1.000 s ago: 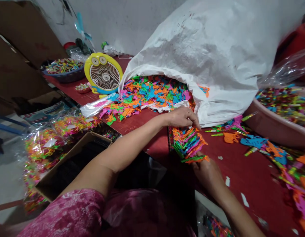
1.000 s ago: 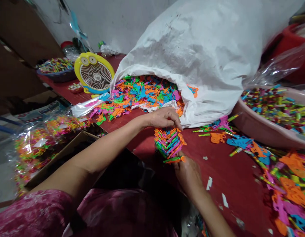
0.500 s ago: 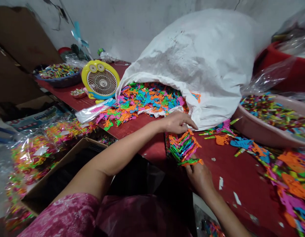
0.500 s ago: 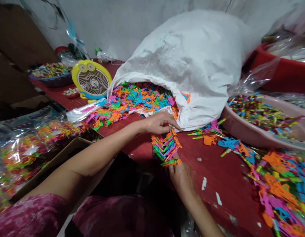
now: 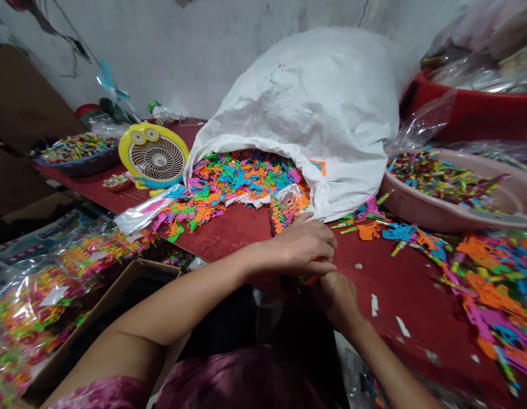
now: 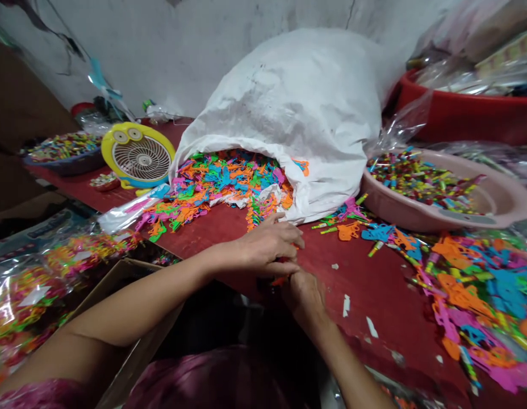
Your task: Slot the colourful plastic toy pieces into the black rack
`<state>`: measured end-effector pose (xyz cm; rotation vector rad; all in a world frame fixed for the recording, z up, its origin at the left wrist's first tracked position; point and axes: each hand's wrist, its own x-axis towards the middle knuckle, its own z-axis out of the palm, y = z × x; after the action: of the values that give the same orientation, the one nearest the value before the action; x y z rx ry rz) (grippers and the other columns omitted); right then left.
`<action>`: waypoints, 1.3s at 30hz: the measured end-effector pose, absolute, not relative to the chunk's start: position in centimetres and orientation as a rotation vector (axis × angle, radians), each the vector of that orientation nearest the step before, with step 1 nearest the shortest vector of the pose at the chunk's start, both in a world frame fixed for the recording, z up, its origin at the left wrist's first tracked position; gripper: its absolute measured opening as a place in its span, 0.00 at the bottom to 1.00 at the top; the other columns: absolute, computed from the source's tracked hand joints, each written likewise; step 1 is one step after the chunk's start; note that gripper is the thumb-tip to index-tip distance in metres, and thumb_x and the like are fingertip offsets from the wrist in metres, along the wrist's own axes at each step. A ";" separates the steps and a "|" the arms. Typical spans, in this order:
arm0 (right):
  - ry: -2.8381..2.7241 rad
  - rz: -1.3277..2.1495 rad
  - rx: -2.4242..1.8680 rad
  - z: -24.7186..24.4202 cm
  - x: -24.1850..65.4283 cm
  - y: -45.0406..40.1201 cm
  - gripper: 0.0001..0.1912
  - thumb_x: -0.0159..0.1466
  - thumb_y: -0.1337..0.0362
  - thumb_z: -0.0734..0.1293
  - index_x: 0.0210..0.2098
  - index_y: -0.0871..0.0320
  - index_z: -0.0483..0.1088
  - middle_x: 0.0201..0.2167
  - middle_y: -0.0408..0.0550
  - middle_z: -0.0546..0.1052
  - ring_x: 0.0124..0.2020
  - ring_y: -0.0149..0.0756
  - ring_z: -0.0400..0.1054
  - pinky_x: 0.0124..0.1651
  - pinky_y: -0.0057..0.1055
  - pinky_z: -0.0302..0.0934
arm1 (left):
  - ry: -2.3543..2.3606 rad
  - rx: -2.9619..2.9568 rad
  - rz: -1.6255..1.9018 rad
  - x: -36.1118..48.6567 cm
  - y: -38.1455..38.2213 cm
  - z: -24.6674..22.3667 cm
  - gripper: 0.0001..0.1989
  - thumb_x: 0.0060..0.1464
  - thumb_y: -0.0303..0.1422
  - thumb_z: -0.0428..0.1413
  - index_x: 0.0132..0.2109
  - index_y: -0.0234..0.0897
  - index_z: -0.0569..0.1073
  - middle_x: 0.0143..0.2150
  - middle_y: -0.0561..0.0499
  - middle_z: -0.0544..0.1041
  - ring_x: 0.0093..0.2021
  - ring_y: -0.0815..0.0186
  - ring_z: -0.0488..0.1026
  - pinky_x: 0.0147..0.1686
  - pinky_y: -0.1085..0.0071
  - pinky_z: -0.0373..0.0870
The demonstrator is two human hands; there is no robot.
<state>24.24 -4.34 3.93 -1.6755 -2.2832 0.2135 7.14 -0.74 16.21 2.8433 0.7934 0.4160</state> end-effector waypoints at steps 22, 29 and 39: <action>-2.224 0.331 -1.689 1.9 24.3 -4.1 0.12 0.63 0.65 0.60 0.35 0.59 0.75 0.28 0.51 0.77 0.29 0.38 0.70 0.31 0.29 0.54 | 0.971 2.842 0.515 5.8 -0.1 16.6 0.17 0.65 0.44 0.50 0.51 0.41 0.76 0.60 0.43 0.71 0.61 0.58 0.66 0.67 0.49 0.45; -1.934 0.383 -1.499 1.2 24.8 -4.0 0.12 0.62 0.60 0.59 0.25 0.58 0.67 0.23 0.46 0.71 0.25 0.33 0.63 0.29 0.29 0.49 | 1.029 2.764 0.559 3.4 4.2 14.2 0.21 0.64 0.46 0.51 0.59 0.44 0.71 0.59 0.46 0.73 0.63 0.58 0.65 0.64 0.55 0.53; -1.729 0.467 -1.354 1.7 24.8 -3.7 0.15 0.60 0.55 0.61 0.23 0.57 0.66 0.20 0.44 0.69 0.23 0.33 0.62 0.28 0.29 0.53 | 1.152 2.774 0.448 4.1 3.8 13.7 0.20 0.61 0.40 0.53 0.59 0.46 0.72 0.59 0.46 0.73 0.67 0.55 0.59 0.63 0.53 0.57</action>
<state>24.78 -3.74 1.67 -1.3545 -1.7287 0.4666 4.10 3.84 13.65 2.7744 1.1518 0.4476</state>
